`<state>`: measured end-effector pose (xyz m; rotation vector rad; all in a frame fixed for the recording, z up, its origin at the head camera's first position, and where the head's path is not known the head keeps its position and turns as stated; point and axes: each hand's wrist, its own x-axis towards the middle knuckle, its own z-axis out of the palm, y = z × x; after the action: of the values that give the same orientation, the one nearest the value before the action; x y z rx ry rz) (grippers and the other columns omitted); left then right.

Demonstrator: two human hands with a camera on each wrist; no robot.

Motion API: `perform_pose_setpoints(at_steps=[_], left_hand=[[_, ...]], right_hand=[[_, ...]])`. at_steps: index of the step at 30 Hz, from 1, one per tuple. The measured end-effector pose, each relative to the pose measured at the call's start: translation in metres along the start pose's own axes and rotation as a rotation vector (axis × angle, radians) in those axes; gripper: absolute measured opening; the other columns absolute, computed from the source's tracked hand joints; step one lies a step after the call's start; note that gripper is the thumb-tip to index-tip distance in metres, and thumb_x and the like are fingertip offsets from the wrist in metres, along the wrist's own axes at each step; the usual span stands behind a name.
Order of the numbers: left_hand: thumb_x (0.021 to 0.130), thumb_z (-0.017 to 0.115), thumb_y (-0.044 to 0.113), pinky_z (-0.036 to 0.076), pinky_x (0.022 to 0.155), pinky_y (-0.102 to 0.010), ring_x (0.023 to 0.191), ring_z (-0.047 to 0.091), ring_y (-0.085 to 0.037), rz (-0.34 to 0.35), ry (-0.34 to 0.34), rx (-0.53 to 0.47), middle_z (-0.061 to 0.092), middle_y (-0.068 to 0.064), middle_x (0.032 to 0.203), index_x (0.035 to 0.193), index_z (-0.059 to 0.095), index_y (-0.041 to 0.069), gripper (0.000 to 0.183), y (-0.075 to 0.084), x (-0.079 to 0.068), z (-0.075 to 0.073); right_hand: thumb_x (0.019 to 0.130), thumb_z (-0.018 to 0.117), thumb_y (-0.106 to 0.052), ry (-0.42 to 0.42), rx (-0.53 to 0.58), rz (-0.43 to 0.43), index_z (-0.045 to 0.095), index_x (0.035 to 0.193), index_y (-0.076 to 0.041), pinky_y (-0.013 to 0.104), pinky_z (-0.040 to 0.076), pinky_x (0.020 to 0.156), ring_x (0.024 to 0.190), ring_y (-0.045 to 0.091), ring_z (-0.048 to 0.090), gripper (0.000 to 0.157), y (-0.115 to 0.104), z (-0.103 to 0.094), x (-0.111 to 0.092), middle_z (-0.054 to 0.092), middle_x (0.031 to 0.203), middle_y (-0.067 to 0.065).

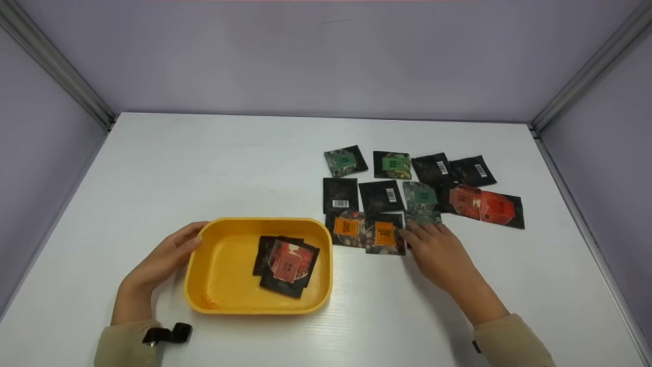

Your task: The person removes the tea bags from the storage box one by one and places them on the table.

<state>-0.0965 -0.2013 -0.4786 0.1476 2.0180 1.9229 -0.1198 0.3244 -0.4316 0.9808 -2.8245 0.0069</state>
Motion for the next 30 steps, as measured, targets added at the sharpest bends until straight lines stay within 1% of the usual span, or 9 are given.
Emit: perform_pose_setpoints(at_steps=[5,13,17,19,20,21,22,24,30], left_hand=[[0.102,0.058,0.028,0.039,0.11,-0.043,0.126,0.052,-0.023,-0.004,0.0,0.009,0.056,-0.006,0.138,0.14,0.052,0.011,0.042,0.0,0.0,0.0],[0.102,0.057,0.028,0.039,0.11,-0.043,0.126,0.052,-0.024,0.002,-0.005,0.009,0.056,-0.006,0.138,0.14,0.052,0.012,0.041,-0.001,0.001,-0.001],[0.102,0.057,0.027,0.039,0.11,-0.043,0.125,0.052,-0.024,0.008,-0.006,0.01,0.056,-0.006,0.138,0.14,0.052,0.012,0.04,-0.001,0.001,-0.001],[0.102,0.057,0.027,0.039,0.111,-0.043,0.126,0.052,-0.024,0.004,-0.003,0.009,0.056,-0.006,0.138,0.14,0.052,0.012,0.041,0.0,0.001,-0.001],[0.102,0.057,0.027,0.039,0.111,-0.043,0.126,0.052,-0.024,0.003,-0.002,0.01,0.056,-0.006,0.139,0.14,0.052,0.012,0.041,-0.001,0.001,-0.001],[0.102,0.057,0.027,0.039,0.111,-0.043,0.126,0.052,-0.023,0.001,-0.002,0.01,0.056,-0.006,0.139,0.14,0.052,0.012,0.041,0.0,0.001,-0.001],[0.102,0.057,0.028,0.038,0.111,-0.043,0.126,0.052,-0.023,0.0,-0.002,0.009,0.056,-0.006,0.139,0.14,0.052,0.012,0.041,0.0,0.001,0.0],[0.102,0.057,0.027,0.038,0.111,-0.043,0.126,0.052,-0.024,0.0,-0.004,0.005,0.056,-0.006,0.138,0.14,0.052,0.012,0.041,0.0,0.001,0.0],[0.103,0.057,0.026,0.038,0.111,-0.045,0.126,0.052,-0.025,0.003,-0.009,-0.002,0.055,-0.008,0.138,0.14,0.051,0.01,0.041,0.0,0.0,-0.001]], right_hand=[[0.075,0.083,-0.003,0.056,-0.024,-0.05,0.069,0.12,-0.004,0.058,0.051,0.089,0.108,0.039,0.063,0.047,-0.016,-0.008,0.006,0.067,0.122,0.019],[0.075,0.086,-0.008,0.079,-0.023,-0.111,0.069,0.12,-0.011,0.054,0.053,0.09,0.111,0.033,0.062,0.048,-0.043,-0.024,0.014,0.067,0.124,0.012],[0.075,0.085,-0.009,0.104,-0.008,-0.163,0.069,0.121,-0.011,0.053,0.053,0.089,0.111,0.033,0.062,0.049,-0.055,-0.031,0.016,0.068,0.121,0.012],[0.09,0.072,-0.018,0.13,0.0,-0.197,0.068,0.122,-0.01,0.052,0.054,0.088,0.111,0.033,0.063,0.033,-0.06,-0.034,0.017,0.069,0.121,0.012],[0.097,0.064,-0.022,0.146,0.006,-0.213,0.068,0.121,-0.01,0.052,0.054,0.088,0.11,0.032,0.063,0.028,-0.064,-0.035,0.018,0.069,0.12,0.012],[0.103,0.052,-0.026,0.161,0.013,-0.227,0.068,0.121,-0.009,0.052,0.054,0.087,0.11,0.032,0.063,0.03,-0.067,-0.037,0.019,0.069,0.12,0.012],[0.106,0.041,-0.03,0.175,0.016,-0.239,0.068,0.122,-0.009,0.052,0.054,0.087,0.11,0.031,0.063,0.038,-0.071,-0.038,0.021,0.069,0.121,0.012],[0.108,0.02,-0.037,0.204,0.029,-0.259,0.068,0.122,-0.009,0.051,0.054,0.087,0.11,0.03,0.063,0.057,-0.078,-0.041,0.023,0.068,0.122,0.01],[0.109,0.023,-0.03,0.262,0.057,-0.333,0.067,0.123,-0.011,0.048,0.053,0.089,0.112,0.029,0.063,0.05,-0.1,-0.047,0.032,0.067,0.126,0.009]])
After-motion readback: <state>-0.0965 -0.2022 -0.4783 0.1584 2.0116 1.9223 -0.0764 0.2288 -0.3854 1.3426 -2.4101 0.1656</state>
